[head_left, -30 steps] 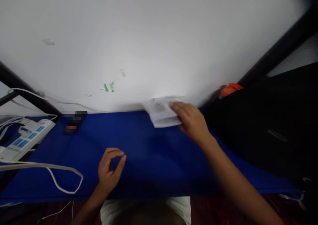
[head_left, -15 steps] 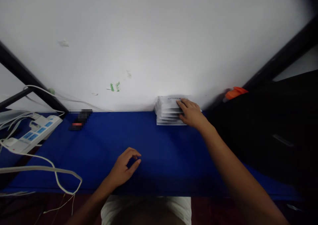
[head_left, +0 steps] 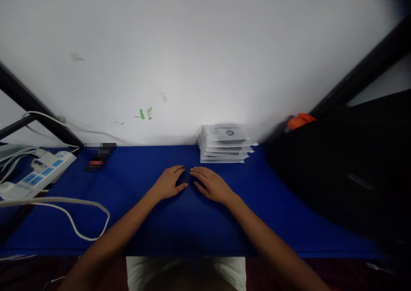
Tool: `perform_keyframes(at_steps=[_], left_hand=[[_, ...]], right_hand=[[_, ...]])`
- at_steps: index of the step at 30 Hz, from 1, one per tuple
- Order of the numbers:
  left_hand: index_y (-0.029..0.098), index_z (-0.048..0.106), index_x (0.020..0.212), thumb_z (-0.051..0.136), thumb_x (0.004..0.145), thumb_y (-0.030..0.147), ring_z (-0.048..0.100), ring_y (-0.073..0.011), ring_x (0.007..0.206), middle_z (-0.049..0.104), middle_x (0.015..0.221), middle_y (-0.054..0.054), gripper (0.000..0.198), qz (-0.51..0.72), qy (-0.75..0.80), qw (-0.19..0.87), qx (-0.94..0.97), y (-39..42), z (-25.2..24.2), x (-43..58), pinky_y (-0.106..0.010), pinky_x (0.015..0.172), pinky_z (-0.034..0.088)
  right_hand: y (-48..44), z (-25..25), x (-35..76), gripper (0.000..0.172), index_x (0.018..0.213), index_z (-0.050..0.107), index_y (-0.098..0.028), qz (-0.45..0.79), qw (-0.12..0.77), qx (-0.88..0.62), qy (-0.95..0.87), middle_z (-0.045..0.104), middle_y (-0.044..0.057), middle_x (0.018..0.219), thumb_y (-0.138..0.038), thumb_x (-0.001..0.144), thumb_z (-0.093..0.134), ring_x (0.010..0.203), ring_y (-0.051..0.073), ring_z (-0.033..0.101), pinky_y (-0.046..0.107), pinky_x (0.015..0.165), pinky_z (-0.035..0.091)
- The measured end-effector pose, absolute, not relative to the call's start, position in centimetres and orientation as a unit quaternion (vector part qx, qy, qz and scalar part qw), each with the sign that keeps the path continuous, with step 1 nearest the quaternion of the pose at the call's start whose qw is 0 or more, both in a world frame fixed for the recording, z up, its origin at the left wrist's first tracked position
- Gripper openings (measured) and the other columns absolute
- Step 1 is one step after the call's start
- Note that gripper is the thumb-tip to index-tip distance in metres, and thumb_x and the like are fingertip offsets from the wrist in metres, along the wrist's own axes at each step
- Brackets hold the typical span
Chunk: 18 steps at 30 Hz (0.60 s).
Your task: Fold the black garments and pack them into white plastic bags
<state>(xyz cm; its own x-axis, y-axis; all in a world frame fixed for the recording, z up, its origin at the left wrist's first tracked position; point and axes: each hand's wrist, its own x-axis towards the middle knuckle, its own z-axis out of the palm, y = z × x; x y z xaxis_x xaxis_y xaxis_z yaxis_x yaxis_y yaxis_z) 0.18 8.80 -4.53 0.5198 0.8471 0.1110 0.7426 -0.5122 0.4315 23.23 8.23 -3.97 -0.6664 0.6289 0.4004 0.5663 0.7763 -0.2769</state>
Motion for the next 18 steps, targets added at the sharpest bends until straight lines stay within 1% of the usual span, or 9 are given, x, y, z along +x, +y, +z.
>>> perform_keyframes(at_steps=[3, 6, 10, 14, 18], left_hand=[[0.020, 0.044, 0.141, 0.056, 0.088, 0.054, 0.031, -0.0318, 0.143, 0.039, 0.153, -0.014, 0.064, 0.149, 0.465, 0.153, 0.859, 9.9, -5.7, -0.2, -0.053, 0.116, 0.025], [0.021, 0.038, 0.146, 0.050, 0.091, 0.058, 0.026, -0.0287, 0.146, 0.033, 0.156, -0.012, 0.067, 0.139, 0.466, 0.130, 0.864, 10.0, -6.4, -0.5, -0.050, 0.118, 0.022], [0.021, 0.039, 0.146, 0.049, 0.091, 0.059, 0.027, -0.0269, 0.146, 0.034, 0.156, -0.011, 0.067, 0.137, 0.463, 0.129, 0.866, 9.8, -6.6, -0.7, -0.048, 0.118, 0.022], [0.022, 0.040, 0.145, 0.050, 0.091, 0.059, 0.028, -0.0270, 0.145, 0.035, 0.155, -0.010, 0.066, 0.147, 0.460, 0.140, 0.864, 9.9, -6.5, -0.8, -0.049, 0.118, 0.023], [0.022, 0.042, 0.144, 0.052, 0.090, 0.058, 0.028, -0.0274, 0.145, 0.036, 0.155, -0.011, 0.066, 0.152, 0.462, 0.145, 0.862, 9.9, -6.4, -0.8, -0.050, 0.118, 0.023]], right_hand=[[8.3, -5.3, 23.2, 0.048, 0.139, 0.048, -0.017, 0.108, 0.214, -0.361, -0.901, 0.052, 0.015, 0.142, -0.036, 0.095, 0.052, 0.135, 0.028, 0.045, 0.050, 0.109, 0.041], [8.3, -5.9, 23.2, 0.058, 0.141, 0.046, -0.014, 0.128, 0.186, -0.387, -0.894, 0.045, 0.018, 0.148, -0.045, 0.093, 0.055, 0.139, 0.031, 0.039, 0.051, 0.113, 0.036], [8.5, -6.1, 23.2, 0.056, 0.140, 0.049, -0.016, 0.147, 0.190, -0.398, -0.885, 0.045, 0.017, 0.148, -0.046, 0.093, 0.055, 0.139, 0.031, 0.039, 0.051, 0.113, 0.035], [8.7, -6.0, 23.4, 0.054, 0.139, 0.051, -0.017, 0.171, 0.204, -0.391, -0.881, 0.045, 0.017, 0.147, -0.044, 0.093, 0.056, 0.138, 0.030, 0.040, 0.052, 0.112, 0.036], [8.8, -5.7, 23.7, 0.049, 0.138, 0.052, -0.020, 0.192, 0.211, -0.389, -0.876, 0.046, 0.015, 0.147, -0.041, 0.093, 0.058, 0.138, 0.029, 0.040, 0.052, 0.111, 0.037]])
